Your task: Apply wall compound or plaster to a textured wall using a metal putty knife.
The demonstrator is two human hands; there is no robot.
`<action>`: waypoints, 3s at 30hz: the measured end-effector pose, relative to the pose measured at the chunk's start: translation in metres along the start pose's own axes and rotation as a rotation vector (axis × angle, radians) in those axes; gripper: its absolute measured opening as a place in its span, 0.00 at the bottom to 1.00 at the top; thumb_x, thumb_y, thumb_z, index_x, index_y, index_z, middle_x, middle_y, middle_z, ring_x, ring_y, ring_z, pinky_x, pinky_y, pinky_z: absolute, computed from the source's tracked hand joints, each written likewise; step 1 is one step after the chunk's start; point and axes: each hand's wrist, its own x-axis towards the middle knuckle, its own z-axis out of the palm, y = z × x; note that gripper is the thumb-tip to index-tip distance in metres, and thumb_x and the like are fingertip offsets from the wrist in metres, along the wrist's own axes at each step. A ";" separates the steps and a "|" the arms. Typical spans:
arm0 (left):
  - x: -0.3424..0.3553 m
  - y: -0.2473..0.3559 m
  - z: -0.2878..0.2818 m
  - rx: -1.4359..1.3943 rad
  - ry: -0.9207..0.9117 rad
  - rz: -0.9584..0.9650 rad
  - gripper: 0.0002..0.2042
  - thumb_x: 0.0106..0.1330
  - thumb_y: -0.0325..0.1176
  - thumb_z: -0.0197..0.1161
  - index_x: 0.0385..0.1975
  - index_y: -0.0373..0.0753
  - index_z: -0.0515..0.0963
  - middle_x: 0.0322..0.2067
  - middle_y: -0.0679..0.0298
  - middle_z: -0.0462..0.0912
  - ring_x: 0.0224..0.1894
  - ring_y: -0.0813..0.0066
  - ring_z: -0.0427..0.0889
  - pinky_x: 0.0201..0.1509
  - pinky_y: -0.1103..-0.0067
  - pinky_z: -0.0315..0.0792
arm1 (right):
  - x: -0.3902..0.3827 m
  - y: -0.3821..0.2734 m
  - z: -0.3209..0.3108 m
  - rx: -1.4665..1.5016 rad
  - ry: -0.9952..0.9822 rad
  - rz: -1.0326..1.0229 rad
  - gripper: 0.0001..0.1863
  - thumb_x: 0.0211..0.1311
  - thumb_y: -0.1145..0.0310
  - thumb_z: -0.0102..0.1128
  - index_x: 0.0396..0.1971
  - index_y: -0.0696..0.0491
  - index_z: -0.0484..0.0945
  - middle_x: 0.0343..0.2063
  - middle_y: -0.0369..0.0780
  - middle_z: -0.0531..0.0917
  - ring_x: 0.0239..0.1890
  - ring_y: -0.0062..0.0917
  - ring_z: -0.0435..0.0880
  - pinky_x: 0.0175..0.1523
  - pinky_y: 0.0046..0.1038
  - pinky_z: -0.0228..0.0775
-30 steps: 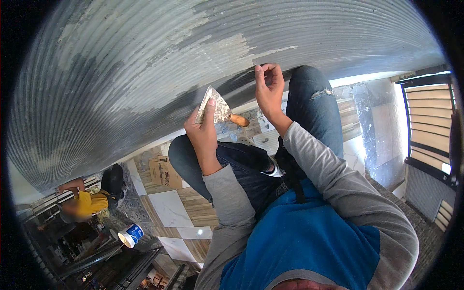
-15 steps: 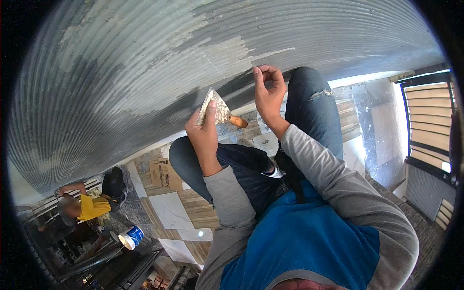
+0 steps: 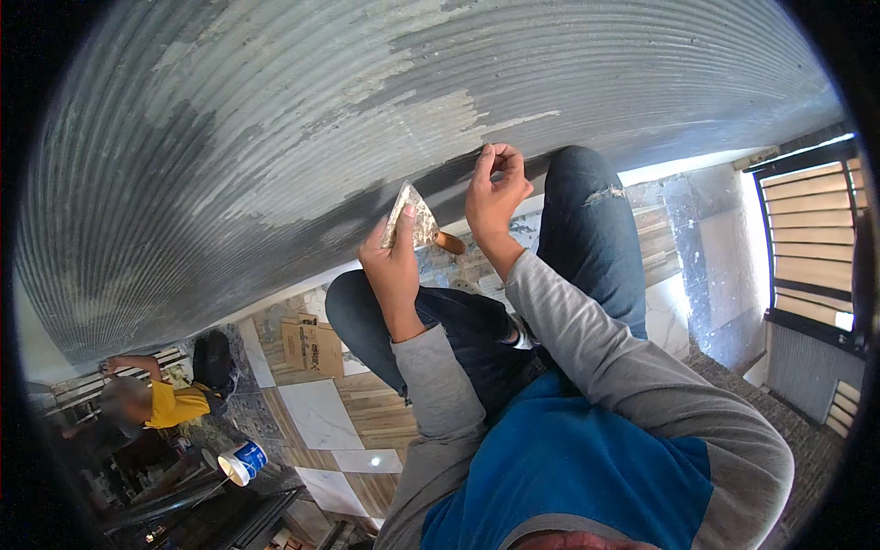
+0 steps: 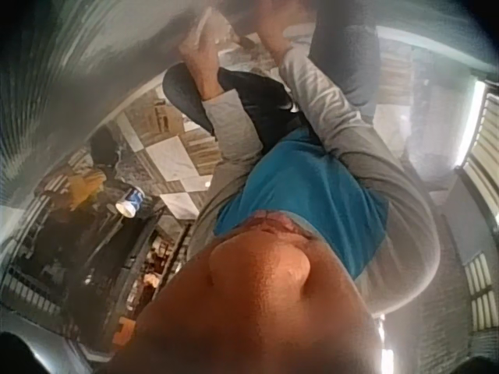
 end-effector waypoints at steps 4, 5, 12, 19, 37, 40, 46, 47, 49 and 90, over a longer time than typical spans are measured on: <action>-0.001 0.002 -0.002 0.005 0.006 -0.010 0.15 0.66 0.39 0.65 0.36 0.28 0.82 0.24 0.62 0.83 0.28 0.83 0.75 0.34 0.79 0.71 | -0.002 0.009 0.005 0.037 0.037 -0.032 0.08 0.66 0.61 0.58 0.35 0.50 0.75 0.23 0.29 0.78 0.29 0.17 0.73 0.53 0.30 0.51; -0.001 0.002 -0.002 0.026 0.005 0.009 0.15 0.66 0.39 0.65 0.36 0.28 0.82 0.24 0.62 0.83 0.28 0.83 0.75 0.34 0.79 0.71 | -0.003 0.014 0.003 0.102 0.013 0.002 0.08 0.66 0.61 0.58 0.35 0.50 0.75 0.23 0.30 0.78 0.29 0.18 0.73 0.52 0.29 0.53; -0.001 0.008 -0.005 0.087 0.006 0.033 0.15 0.66 0.38 0.65 0.33 0.27 0.81 0.21 0.63 0.81 0.25 0.84 0.73 0.31 0.79 0.69 | -0.006 0.007 0.001 0.252 0.002 0.047 0.11 0.66 0.60 0.61 0.37 0.52 0.76 0.22 0.31 0.77 0.30 0.18 0.73 0.48 0.27 0.58; 0.000 0.005 -0.004 0.072 0.016 0.081 0.16 0.66 0.39 0.65 0.32 0.27 0.81 0.20 0.62 0.80 0.24 0.83 0.73 0.30 0.79 0.69 | -0.003 0.008 0.003 0.257 0.004 0.102 0.10 0.67 0.59 0.59 0.38 0.50 0.76 0.22 0.29 0.76 0.29 0.16 0.72 0.50 0.27 0.56; 0.001 -0.002 -0.003 0.030 0.023 0.059 0.15 0.65 0.37 0.65 0.31 0.27 0.80 0.20 0.58 0.80 0.25 0.82 0.72 0.31 0.77 0.69 | -0.009 -0.005 0.019 0.157 0.084 0.278 0.11 0.69 0.57 0.55 0.37 0.50 0.75 0.25 0.28 0.75 0.28 0.15 0.71 0.53 0.29 0.49; 0.002 -0.004 -0.004 0.032 0.024 0.087 0.15 0.65 0.37 0.65 0.31 0.27 0.80 0.19 0.59 0.79 0.24 0.82 0.72 0.31 0.77 0.69 | -0.011 -0.001 0.018 0.276 0.082 0.298 0.11 0.69 0.59 0.56 0.37 0.52 0.74 0.25 0.30 0.75 0.30 0.14 0.71 0.51 0.26 0.55; 0.002 -0.004 -0.006 0.043 -0.032 0.007 0.16 0.65 0.38 0.66 0.39 0.28 0.83 0.27 0.64 0.84 0.31 0.83 0.77 0.38 0.81 0.71 | -0.012 0.010 0.013 0.303 0.085 0.192 0.11 0.71 0.62 0.56 0.37 0.55 0.71 0.27 0.30 0.72 0.28 0.10 0.67 0.35 0.15 0.61; 0.002 -0.003 -0.004 0.034 -0.007 0.042 0.15 0.65 0.38 0.65 0.35 0.27 0.81 0.24 0.60 0.82 0.28 0.82 0.75 0.35 0.79 0.70 | -0.012 0.008 0.013 0.317 0.072 0.187 0.11 0.70 0.62 0.57 0.36 0.55 0.71 0.27 0.30 0.72 0.28 0.10 0.67 0.35 0.15 0.61; 0.002 -0.002 -0.003 0.024 0.018 0.081 0.15 0.65 0.37 0.65 0.31 0.27 0.80 0.21 0.57 0.80 0.25 0.81 0.73 0.32 0.77 0.69 | -0.009 0.005 0.013 0.332 0.062 0.181 0.12 0.70 0.62 0.57 0.36 0.55 0.71 0.27 0.30 0.72 0.28 0.10 0.67 0.35 0.16 0.61; 0.042 0.056 0.017 -0.246 -0.150 0.243 0.13 0.65 0.37 0.68 0.29 0.30 0.80 0.19 0.69 0.79 0.23 0.88 0.69 0.26 0.83 0.65 | 0.048 -0.079 -0.088 -0.277 -0.681 -0.857 0.33 0.48 0.62 0.73 0.58 0.54 0.76 0.18 0.32 0.73 0.18 0.22 0.66 0.30 0.25 0.54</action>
